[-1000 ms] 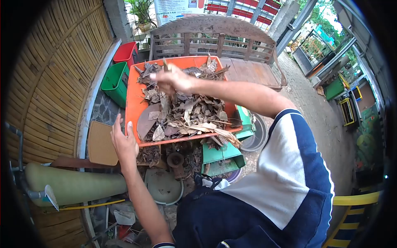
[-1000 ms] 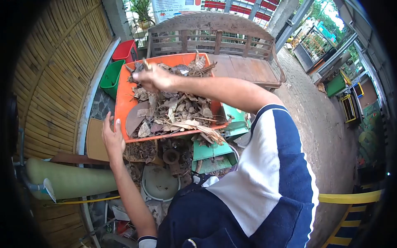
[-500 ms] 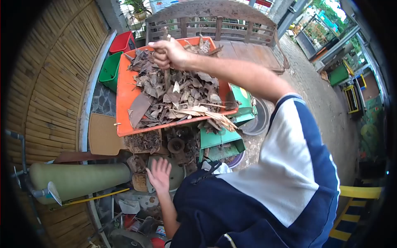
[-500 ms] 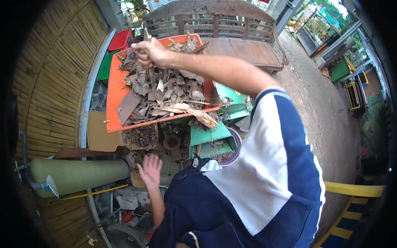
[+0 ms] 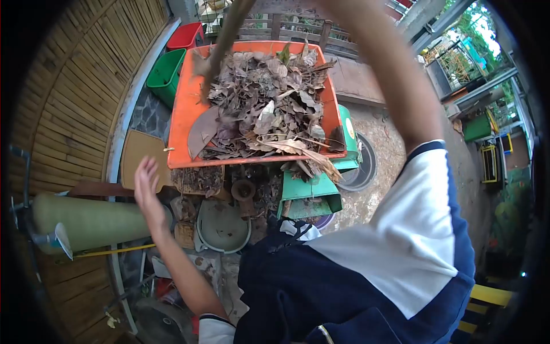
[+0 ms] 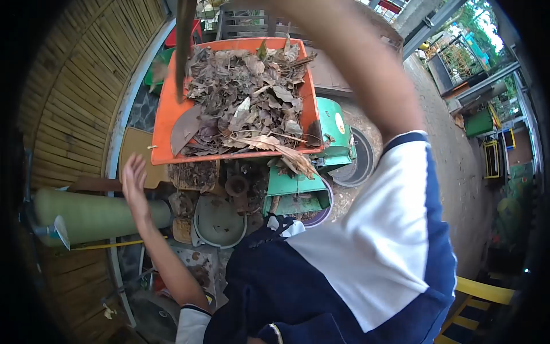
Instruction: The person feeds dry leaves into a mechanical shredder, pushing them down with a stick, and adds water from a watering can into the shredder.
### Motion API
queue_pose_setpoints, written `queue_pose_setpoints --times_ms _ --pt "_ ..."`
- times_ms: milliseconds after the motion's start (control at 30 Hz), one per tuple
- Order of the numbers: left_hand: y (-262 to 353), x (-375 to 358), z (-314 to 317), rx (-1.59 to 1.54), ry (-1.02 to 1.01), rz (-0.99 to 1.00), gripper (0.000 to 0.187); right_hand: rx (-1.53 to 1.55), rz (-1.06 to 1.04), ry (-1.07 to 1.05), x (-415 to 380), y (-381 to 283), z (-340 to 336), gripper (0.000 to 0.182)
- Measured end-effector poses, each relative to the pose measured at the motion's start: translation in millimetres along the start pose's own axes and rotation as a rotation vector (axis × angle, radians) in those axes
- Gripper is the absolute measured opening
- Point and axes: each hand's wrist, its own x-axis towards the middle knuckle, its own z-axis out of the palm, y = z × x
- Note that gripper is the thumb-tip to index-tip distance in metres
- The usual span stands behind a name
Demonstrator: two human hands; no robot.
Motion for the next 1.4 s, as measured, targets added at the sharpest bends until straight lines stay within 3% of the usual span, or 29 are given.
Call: queue_pose_setpoints --times_ms 67,100,133,200,233,300,433,533,633,733,800,833,933,967,1000,1067,1200,1267,1333,1400 --pt "18.3 25.9 49.6 0.115 -0.093 0.1 0.06 -0.279 0.268 -0.004 -47.3 115.8 48.7 0.031" --pt "30.0 32.1 72.3 0.392 -0.038 0.219 0.057 -0.079 0.555 0.088 -94.5 155.4 79.7 0.033" --pt "34.9 33.1 79.6 0.379 -0.051 0.212 0.057 0.033 0.724 -0.003 -135.5 213.4 79.4 0.027" --pt "44.6 40.8 90.5 0.684 -0.032 0.127 0.05 0.252 0.696 -0.061 -115.9 211.3 95.5 0.046" --pt "51.3 33.0 93.1 0.621 0.023 0.095 0.046 0.184 0.717 -0.155 -101.5 210.2 88.5 0.046" --pt "44.8 35.8 88.9 0.566 0.029 0.079 0.046 0.026 0.645 -0.106 -50.9 168.4 78.9 0.048" --pt "44.1 36.5 87.4 0.562 -0.02 0.091 0.045 0.146 0.42 -0.205 31.8 75.0 43.9 0.056" --pt "45.4 36.6 86.8 0.555 -0.005 0.127 0.042 0.091 0.185 -0.257 59.5 12.7 29.4 0.051" --pt "42.2 37.0 88.2 0.542 -0.017 0.167 0.044 0.275 0.075 -0.218 80.7 -2.1 11.5 0.053" --pt "42.1 39.1 88.0 0.552 -0.015 0.151 0.043 0.237 -0.021 -0.123 78.2 52.2 4.3 0.053" --pt "40.0 37.6 88.5 0.458 -0.012 0.143 0.042 0.05 0.162 0.253 44.5 134.2 3.6 0.049" --pt "41.4 39.1 86.9 0.458 -0.019 0.145 0.042 0.163 0.162 0.245 29.5 151.2 -4.7 0.047" --pt "40.0 31.4 86.3 0.53 -0.064 0.116 0.037 0.297 0.325 0.264 -27.4 153.0 -13.5 0.045" --pt "41.2 30.6 87.5 0.507 -0.059 0.137 0.037 0.339 0.454 0.388 -55.6 149.9 -13.3 0.044" --pt "43.3 34.2 87.1 0.475 -0.028 0.16 0.036 0.314 0.448 0.548 -73.9 154.8 -16.7 0.043" --pt "40.8 36.2 85.5 0.536 -0.006 0.171 0.036 0.31 0.343 0.381 -91.7 126.4 -14.4 0.046" --pt "43.5 34.3 85.8 0.518 -0.019 0.127 0.035 0.168 0.378 0.349 -59.2 78.2 -2.4 0.049" --pt "40.7 36.9 88.2 0.514 -0.019 0.138 0.034 0.266 0.347 0.294 -49.7 77.5 -16.1 0.048" --pt "39.4 41.4 91.2 0.478 -0.026 0.112 0.032 0.156 0.383 0.426 -71.1 116.4 -8.6 0.046" --pt "42.0 36.7 92.0 0.486 -0.04 0.099 0.031 0.375 0.528 0.554 -133.6 214.3 10.8 0.022"
